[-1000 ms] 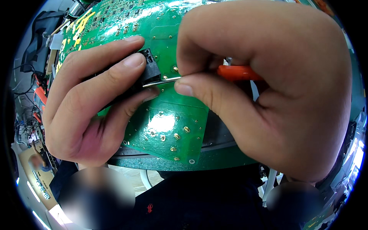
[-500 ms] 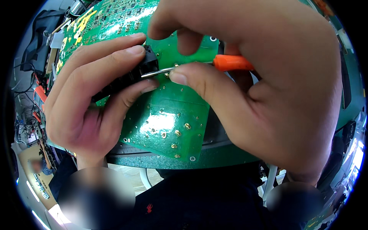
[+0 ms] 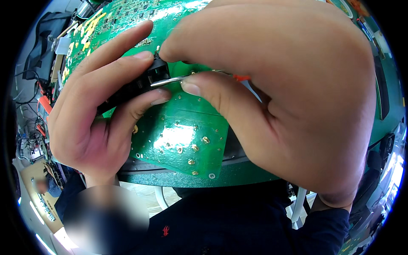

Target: The person holds a black connector against a green circuit board and uses a small orange-handled screwdriver to press or align pins on the component.

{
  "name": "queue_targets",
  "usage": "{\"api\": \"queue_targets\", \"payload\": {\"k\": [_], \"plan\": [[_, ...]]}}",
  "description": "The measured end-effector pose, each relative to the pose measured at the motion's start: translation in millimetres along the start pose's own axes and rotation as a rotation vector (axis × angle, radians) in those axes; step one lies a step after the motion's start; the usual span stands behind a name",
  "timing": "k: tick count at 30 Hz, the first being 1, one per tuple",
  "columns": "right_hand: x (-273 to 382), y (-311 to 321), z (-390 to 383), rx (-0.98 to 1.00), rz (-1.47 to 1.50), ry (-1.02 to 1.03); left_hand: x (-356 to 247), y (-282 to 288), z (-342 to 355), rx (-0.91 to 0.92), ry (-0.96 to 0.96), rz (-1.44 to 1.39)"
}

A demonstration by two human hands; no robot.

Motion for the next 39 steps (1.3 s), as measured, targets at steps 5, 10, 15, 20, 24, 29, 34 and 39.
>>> {"api": "queue_targets", "payload": {"k": [5,10,15,20,24,29,34,39], "plan": [[-3,0,-1,-0.047,0.076,-0.101,-7,1,8,-0.002,0.023,-0.049],[-1,-2,-1,0.011,0.085,-0.040,1,1,-5,-0.030,-0.042,-0.007],[-2,-3,-5,-0.010,0.106,-0.085,-12,-2,10,0.021,0.055,0.001],[2,1,-4,-0.005,0.054,-0.056,-8,-3,4,-0.045,-0.048,0.047],[6,1,-5,-0.091,0.062,0.004,-4,5,-10,-0.164,-0.080,-0.038],[4,-1,-12,-0.191,0.057,0.054,-3,5,-9,-0.171,-0.051,-0.050],[10,3,-5,-0.045,-0.073,0.065,-5,6,-7,-0.138,-0.061,-0.046],[13,2,-5,-0.066,-0.083,0.084,-4,6,-8,-0.137,-0.046,-0.058]]}}
Point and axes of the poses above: each hand's wrist, its own z-axis towards the middle knuckle, its own y-axis out of the back of the hand, x = y × z, the point moved 9 cm from there along z, towards the middle knuckle, and after that the axes turned 4 degrees about -y, right-handed, at the moved point
